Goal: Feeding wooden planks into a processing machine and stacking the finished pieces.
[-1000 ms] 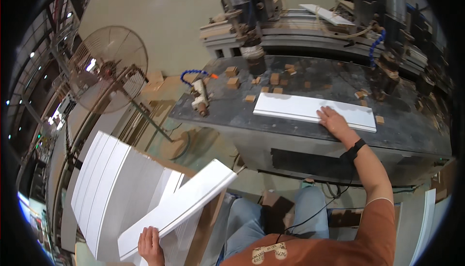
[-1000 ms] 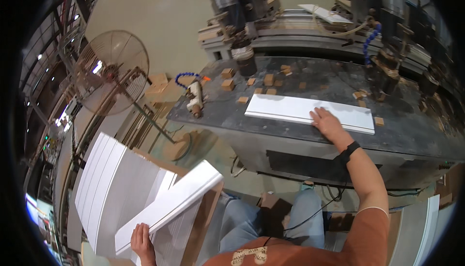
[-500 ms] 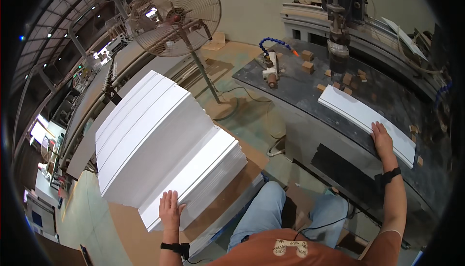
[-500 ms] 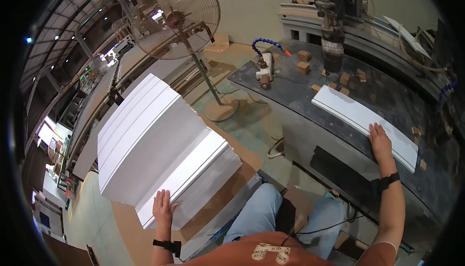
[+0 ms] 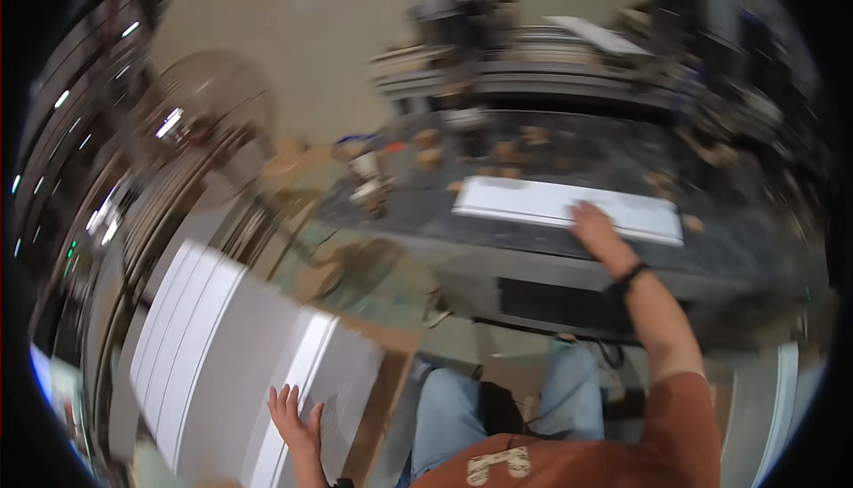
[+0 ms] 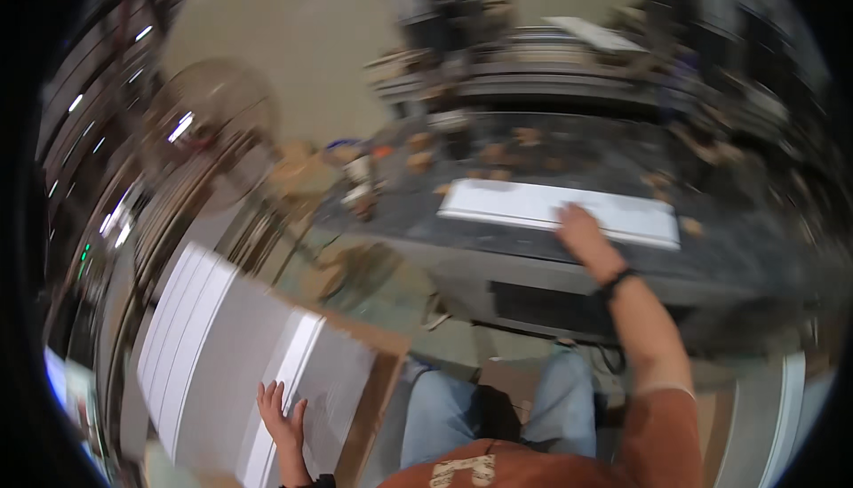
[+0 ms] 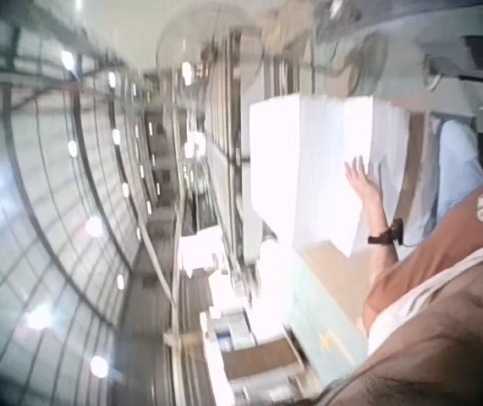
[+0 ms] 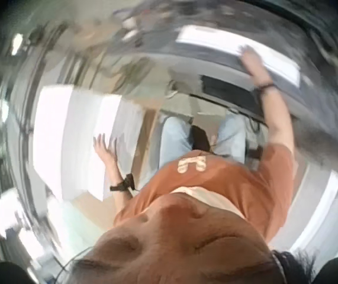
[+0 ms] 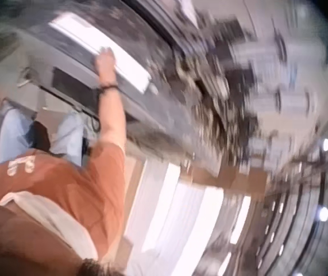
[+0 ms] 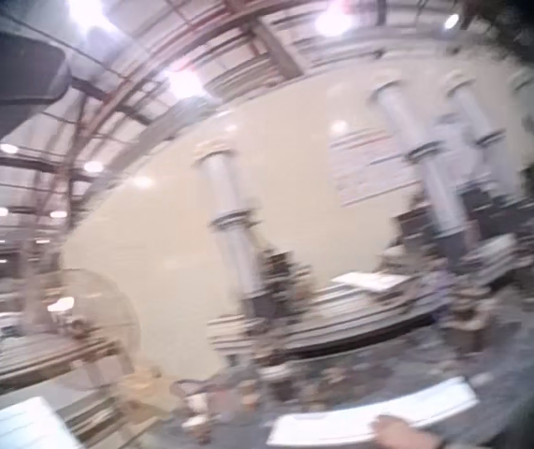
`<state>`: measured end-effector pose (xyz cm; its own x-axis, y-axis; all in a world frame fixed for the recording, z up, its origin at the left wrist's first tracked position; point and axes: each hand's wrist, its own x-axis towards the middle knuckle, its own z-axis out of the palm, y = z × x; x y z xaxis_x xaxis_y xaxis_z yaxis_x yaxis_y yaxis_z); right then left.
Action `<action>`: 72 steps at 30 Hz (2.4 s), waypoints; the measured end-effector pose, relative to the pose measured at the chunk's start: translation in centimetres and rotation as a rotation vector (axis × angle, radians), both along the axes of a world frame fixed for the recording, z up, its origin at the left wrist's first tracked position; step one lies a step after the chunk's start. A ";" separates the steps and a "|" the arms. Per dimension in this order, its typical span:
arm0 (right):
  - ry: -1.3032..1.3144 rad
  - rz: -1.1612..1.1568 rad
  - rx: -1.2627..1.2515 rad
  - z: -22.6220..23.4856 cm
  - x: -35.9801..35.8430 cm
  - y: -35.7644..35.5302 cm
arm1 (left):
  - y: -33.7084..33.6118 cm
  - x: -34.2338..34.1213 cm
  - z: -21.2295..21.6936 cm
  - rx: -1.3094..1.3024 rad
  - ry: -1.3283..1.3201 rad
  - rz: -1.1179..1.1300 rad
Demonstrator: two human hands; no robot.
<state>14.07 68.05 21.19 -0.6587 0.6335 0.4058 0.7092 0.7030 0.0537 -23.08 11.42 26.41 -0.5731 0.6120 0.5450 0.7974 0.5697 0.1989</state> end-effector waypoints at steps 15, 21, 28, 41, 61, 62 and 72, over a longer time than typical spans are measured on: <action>0.114 -0.160 -0.050 1.4 3.6 -2.9 | 44.5 16.6 -0.7 -0.219 0.175 -1.147; 0.024 -0.144 -0.111 2.3 5.3 -4.3 | 47.6 16.6 -4.4 -0.249 0.127 -1.066; 0.279 -0.323 0.126 5.8 25.0 -18.5 | 49.3 16.6 -4.5 -0.277 0.085 -1.074; -0.108 -1.910 -0.132 8.1 43.9 -53.8 | 49.1 16.8 -4.8 -0.264 0.118 -1.038; 0.289 -0.421 0.261 12.8 23.4 -26.5 | 40.5 14.4 -6.2 0.091 0.282 -1.005; 0.301 -0.332 0.237 13.2 21.6 -24.4 | 39.1 13.8 -6.3 0.155 0.222 -1.031; 0.220 0.058 0.108 6.8 7.8 -11.0 | 12.4 1.9 8.5 -0.121 0.551 -0.711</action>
<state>21.82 57.00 27.96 -0.5810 0.5422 0.6070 0.6705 0.7416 -0.0206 -21.23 23.83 34.94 0.2844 0.7927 0.5392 0.9335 -0.1008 -0.3441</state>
